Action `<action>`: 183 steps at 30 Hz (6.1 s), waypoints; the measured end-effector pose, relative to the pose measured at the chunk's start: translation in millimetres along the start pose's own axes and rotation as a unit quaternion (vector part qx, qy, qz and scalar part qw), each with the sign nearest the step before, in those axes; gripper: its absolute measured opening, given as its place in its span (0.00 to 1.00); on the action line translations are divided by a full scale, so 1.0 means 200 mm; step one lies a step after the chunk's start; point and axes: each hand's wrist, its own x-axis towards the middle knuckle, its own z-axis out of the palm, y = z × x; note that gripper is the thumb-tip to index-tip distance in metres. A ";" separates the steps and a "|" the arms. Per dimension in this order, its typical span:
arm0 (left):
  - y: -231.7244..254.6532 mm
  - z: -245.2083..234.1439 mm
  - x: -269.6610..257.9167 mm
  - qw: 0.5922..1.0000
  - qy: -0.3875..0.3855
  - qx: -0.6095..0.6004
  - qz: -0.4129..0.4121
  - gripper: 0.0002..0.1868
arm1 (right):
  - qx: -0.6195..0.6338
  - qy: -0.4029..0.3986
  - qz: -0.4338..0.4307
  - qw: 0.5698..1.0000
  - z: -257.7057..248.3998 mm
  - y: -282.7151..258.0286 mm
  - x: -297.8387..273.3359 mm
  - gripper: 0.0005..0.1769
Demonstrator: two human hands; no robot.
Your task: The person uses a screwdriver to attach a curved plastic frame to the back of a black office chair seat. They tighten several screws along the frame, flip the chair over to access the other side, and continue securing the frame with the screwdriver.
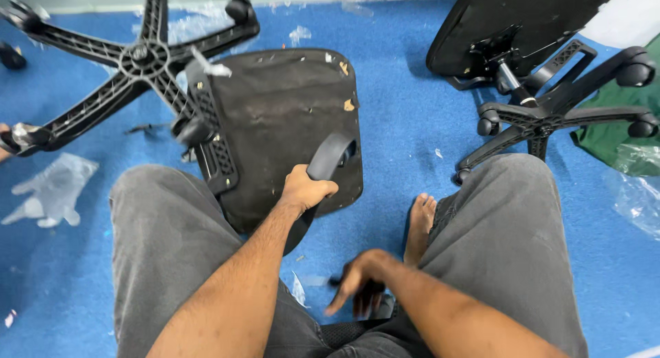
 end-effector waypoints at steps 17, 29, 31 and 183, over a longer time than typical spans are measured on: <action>0.07 0.02 0.25 0.971 -0.234 0.036 -0.039 0.24 | -0.002 -0.080 -0.384 0.920 0.35 0.00 -0.23 0.23; 0.21 -0.20 0.20 0.985 -0.148 0.038 -0.079 0.27 | -0.096 0.057 -0.354 0.928 0.16 -0.11 -0.61 0.30; 0.24 -0.24 0.17 0.987 -0.144 0.040 -0.067 0.26 | -0.096 0.080 -0.329 0.936 0.06 -0.13 -0.69 0.30; 0.14 -0.38 0.99 0.661 0.041 -0.629 -0.406 0.45 | 0.469 0.635 -0.259 0.556 -0.66 0.33 -1.46 0.16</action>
